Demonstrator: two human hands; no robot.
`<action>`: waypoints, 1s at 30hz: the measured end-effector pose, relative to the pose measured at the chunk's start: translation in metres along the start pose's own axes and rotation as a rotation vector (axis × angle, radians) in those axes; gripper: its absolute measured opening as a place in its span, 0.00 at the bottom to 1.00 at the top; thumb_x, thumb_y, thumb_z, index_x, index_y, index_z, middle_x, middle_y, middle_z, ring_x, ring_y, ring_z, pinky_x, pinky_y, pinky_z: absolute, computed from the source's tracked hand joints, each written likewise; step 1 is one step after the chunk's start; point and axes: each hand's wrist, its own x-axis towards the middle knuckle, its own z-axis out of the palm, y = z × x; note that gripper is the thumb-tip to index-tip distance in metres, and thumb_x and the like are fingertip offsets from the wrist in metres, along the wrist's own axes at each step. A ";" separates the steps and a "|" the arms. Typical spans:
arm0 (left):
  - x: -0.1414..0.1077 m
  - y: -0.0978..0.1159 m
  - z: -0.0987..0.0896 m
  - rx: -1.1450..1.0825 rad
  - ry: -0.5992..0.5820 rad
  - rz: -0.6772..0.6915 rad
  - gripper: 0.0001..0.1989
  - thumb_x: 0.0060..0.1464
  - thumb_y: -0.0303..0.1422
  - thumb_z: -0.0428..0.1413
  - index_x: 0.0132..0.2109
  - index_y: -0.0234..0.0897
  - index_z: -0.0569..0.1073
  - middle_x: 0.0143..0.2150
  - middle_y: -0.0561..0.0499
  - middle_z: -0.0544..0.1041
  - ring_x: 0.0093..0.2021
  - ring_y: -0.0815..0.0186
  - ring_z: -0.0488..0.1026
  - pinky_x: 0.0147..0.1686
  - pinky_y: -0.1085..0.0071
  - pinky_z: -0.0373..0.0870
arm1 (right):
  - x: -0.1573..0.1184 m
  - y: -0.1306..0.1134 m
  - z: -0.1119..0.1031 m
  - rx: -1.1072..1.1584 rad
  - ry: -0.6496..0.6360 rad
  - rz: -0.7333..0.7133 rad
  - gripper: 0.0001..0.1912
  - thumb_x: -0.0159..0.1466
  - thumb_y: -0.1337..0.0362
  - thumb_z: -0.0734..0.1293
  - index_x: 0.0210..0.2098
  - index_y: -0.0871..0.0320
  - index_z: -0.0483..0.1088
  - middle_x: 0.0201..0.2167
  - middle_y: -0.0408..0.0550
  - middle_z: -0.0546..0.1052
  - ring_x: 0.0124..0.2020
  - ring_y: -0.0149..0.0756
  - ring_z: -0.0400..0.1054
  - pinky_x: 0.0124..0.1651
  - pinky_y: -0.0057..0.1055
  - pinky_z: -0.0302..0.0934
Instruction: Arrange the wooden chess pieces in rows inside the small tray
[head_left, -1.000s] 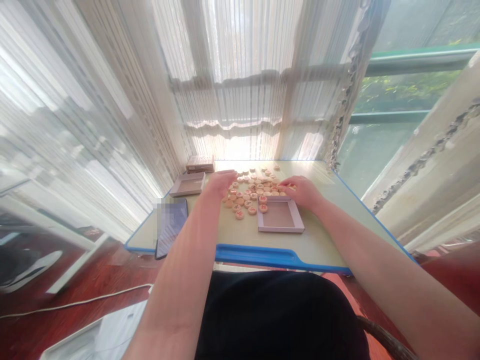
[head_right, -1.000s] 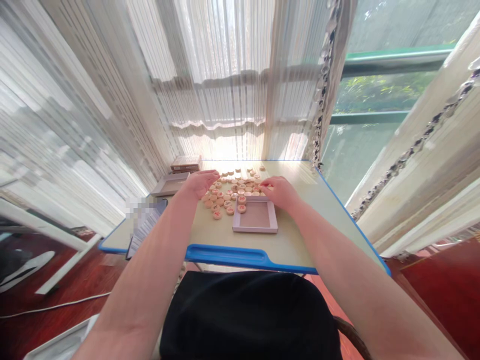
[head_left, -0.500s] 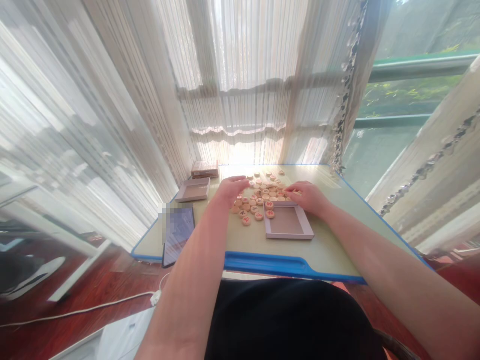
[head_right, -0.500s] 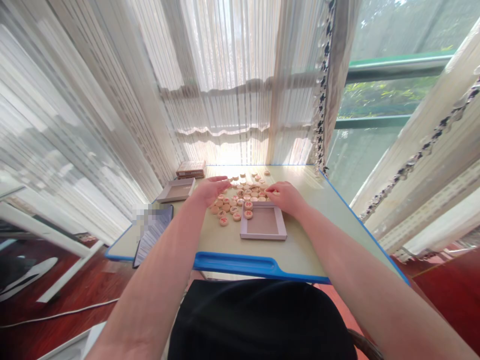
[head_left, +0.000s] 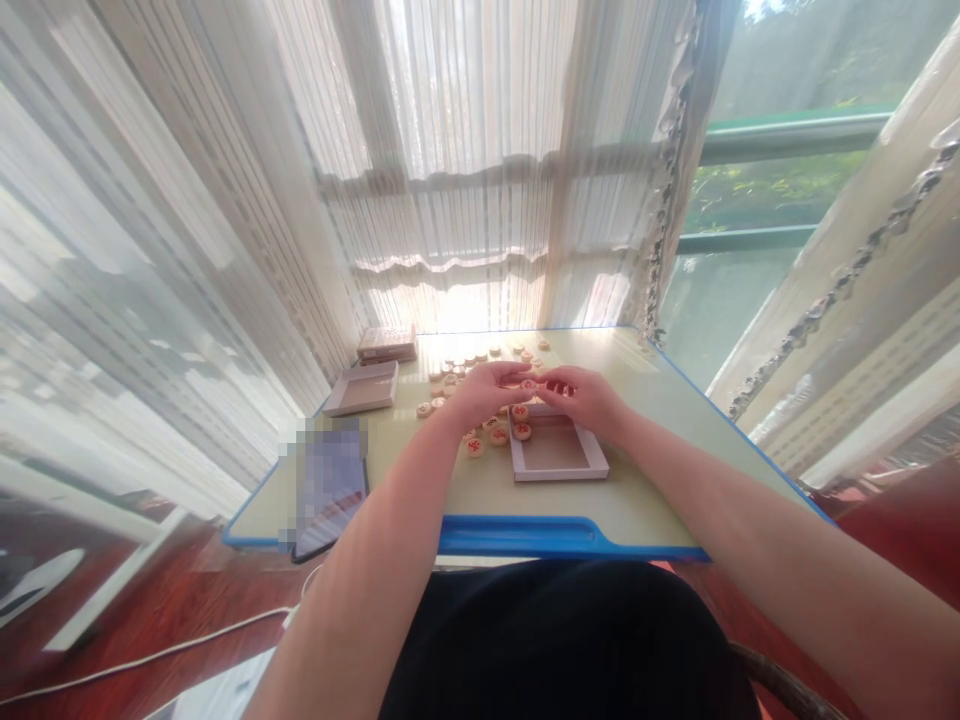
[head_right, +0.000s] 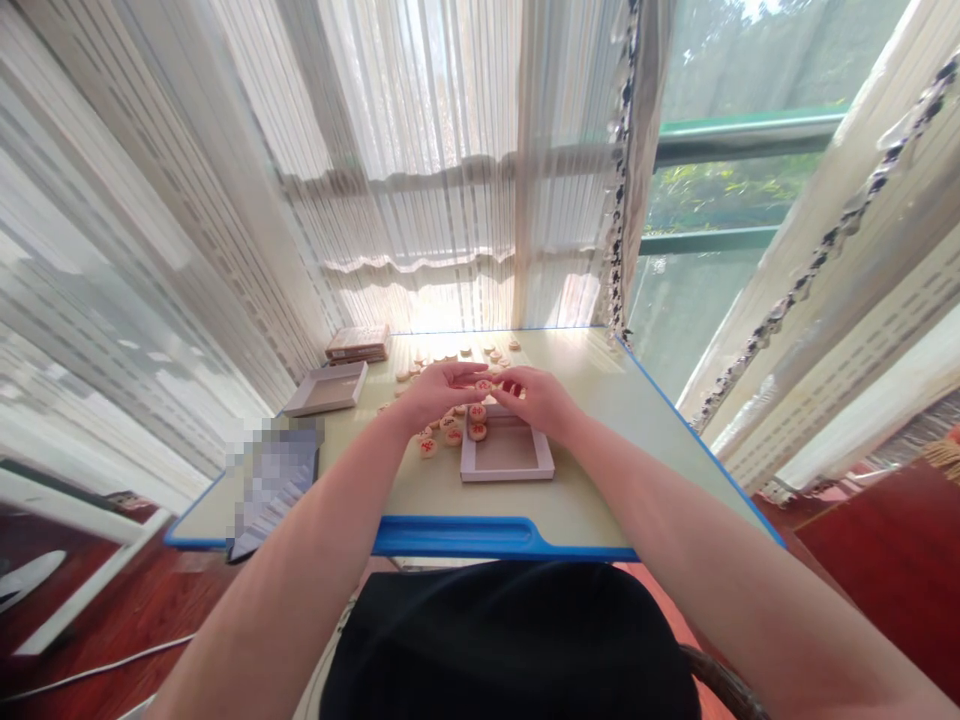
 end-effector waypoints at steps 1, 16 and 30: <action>0.000 -0.001 0.000 -0.009 -0.010 -0.009 0.31 0.39 0.36 0.67 0.53 0.34 0.73 0.50 0.40 0.76 0.51 0.53 0.71 0.52 0.54 0.66 | 0.000 -0.001 0.000 0.007 0.004 -0.015 0.14 0.58 0.55 0.66 0.37 0.58 0.75 0.29 0.46 0.76 0.27 0.32 0.67 0.33 0.30 0.62; -0.003 0.006 0.010 -0.077 -0.061 0.012 0.33 0.48 0.36 0.62 0.60 0.34 0.64 0.49 0.42 0.76 0.53 0.57 0.70 0.55 0.59 0.63 | 0.000 -0.006 0.000 0.009 -0.036 0.122 0.22 0.55 0.47 0.66 0.36 0.59 0.75 0.24 0.45 0.75 0.26 0.33 0.66 0.31 0.30 0.59; -0.004 0.014 0.007 0.521 0.065 0.094 0.11 0.49 0.38 0.57 0.37 0.37 0.79 0.33 0.51 0.79 0.36 0.63 0.73 0.39 0.69 0.68 | 0.000 -0.007 -0.003 -0.058 -0.046 0.088 0.13 0.56 0.55 0.65 0.33 0.58 0.74 0.26 0.45 0.76 0.26 0.32 0.65 0.31 0.29 0.58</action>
